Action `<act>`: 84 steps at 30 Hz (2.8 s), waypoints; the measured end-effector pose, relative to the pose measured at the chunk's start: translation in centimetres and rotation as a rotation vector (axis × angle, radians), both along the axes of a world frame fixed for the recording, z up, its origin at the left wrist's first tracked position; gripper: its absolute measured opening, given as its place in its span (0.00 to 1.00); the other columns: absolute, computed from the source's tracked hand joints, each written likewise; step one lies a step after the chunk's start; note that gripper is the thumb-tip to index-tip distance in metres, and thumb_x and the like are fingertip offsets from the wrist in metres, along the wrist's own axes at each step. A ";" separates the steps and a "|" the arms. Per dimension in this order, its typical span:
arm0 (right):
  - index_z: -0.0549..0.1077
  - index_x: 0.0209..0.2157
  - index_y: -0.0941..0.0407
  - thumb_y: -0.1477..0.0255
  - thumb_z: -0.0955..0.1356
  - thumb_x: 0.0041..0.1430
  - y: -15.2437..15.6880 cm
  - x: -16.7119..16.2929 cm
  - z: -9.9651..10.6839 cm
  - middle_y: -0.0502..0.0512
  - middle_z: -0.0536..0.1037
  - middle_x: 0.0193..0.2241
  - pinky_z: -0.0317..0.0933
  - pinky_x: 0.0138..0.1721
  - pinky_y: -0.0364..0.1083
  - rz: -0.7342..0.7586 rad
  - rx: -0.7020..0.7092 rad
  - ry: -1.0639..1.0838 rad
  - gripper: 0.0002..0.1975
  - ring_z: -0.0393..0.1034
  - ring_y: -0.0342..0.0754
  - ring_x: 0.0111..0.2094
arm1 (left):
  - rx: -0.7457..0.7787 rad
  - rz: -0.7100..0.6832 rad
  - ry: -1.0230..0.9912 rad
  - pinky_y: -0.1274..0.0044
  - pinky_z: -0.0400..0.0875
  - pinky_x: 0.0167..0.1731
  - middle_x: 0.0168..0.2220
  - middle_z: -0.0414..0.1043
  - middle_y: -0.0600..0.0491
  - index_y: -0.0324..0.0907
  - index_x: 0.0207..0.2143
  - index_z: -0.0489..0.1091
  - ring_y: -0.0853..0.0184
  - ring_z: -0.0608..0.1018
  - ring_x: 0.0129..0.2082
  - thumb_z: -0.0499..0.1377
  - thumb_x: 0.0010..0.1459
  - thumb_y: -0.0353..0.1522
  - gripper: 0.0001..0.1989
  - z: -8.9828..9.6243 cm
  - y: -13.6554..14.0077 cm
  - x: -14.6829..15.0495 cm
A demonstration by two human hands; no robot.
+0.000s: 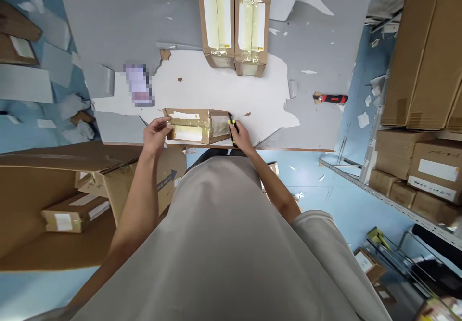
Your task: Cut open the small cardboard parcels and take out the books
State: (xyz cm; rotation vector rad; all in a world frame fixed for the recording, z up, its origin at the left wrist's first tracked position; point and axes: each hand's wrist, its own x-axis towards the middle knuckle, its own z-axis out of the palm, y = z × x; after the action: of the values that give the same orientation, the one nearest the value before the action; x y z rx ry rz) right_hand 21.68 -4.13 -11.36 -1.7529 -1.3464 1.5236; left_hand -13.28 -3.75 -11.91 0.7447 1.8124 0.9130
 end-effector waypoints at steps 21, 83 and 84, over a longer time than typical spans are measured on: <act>0.71 0.77 0.50 0.63 0.55 0.87 1.3 -2.1 12.7 0.71 0.72 0.72 0.72 0.67 0.59 0.330 0.184 -0.772 0.29 0.76 0.63 0.67 | 0.232 -0.335 -0.064 0.70 0.82 0.56 0.61 0.83 0.46 0.46 0.54 0.81 0.57 0.84 0.58 0.68 0.70 0.45 0.17 1.6 4.2 5.8; 0.76 0.71 0.49 0.64 0.61 0.83 -1.1 -6.2 19.2 0.62 0.90 0.51 0.75 0.52 0.55 0.344 -0.045 -0.627 0.24 0.85 0.65 0.51 | 0.244 -0.404 0.096 0.63 0.85 0.55 0.53 0.87 0.46 0.43 0.53 0.86 0.56 0.87 0.49 0.73 0.67 0.43 0.17 5.0 7.0 6.9; 0.76 0.71 0.50 0.63 0.59 0.84 -1.1 -5.0 18.6 0.62 0.90 0.50 0.75 0.52 0.55 0.251 -0.011 -0.629 0.25 0.85 0.65 0.50 | 0.262 -0.402 0.147 0.62 0.84 0.58 0.56 0.86 0.45 0.44 0.56 0.85 0.54 0.87 0.53 0.71 0.69 0.45 0.19 5.4 6.6 7.0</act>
State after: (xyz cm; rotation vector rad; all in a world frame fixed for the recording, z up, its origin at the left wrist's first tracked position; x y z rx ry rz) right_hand 16.70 -5.26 7.23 -2.2475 -1.9141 1.1230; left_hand -6.29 2.87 -6.48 1.3170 1.5973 0.8486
